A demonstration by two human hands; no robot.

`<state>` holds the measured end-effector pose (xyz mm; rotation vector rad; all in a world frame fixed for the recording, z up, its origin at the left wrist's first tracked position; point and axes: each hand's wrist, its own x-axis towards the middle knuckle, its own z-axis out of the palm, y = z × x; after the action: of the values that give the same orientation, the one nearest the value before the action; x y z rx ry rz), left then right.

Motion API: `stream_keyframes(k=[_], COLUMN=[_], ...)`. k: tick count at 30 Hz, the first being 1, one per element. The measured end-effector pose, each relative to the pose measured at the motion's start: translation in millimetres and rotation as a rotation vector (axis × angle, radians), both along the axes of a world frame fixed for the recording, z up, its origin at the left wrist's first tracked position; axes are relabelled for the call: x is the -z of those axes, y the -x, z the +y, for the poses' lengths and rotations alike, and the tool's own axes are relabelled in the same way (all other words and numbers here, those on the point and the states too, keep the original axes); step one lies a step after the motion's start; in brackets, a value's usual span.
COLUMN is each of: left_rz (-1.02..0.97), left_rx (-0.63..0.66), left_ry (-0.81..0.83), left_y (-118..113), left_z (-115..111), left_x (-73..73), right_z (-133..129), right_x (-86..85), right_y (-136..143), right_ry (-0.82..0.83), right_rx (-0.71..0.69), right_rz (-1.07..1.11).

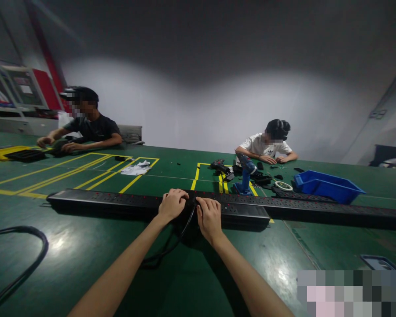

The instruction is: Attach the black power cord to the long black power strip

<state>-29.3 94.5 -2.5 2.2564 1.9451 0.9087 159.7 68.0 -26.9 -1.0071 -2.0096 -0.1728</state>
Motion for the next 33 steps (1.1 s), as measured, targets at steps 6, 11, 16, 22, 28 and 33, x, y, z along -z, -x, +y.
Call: stream_keyframes(k=[6,11,16,22,28,33], left_rz=[-0.142,-0.162,-0.031,-0.001,0.02,0.035], left_rx=[0.283,0.515,0.452,0.448,0.436,0.43], left_ry=[0.099,0.081,0.018,0.047,0.066,0.127], left_y=[4.3,-7.7,-9.4,-6.3,-8.2,-4.6], left_z=[0.9,-2.7,-0.9,-2.3,-2.6,-0.9], left_x=[-12.2,-16.6,-18.9,-23.1,-24.1,-28.5], right_z=[2.6,5.2,4.5,2.8,0.3,-3.0], right_x=[-1.3,-1.0,-1.9,-3.2,-2.9,-0.5], right_y=[-4.7,-6.6,-9.0,-7.7,-6.0,-1.2], right_ry=[0.025,0.054,0.067,0.09,0.065,0.023], right_rx=[-0.004,-0.003,-0.018,-0.029,-0.018,0.007], right_rz=[-0.073,-0.094,-0.12,-0.119,-0.122,-0.078])
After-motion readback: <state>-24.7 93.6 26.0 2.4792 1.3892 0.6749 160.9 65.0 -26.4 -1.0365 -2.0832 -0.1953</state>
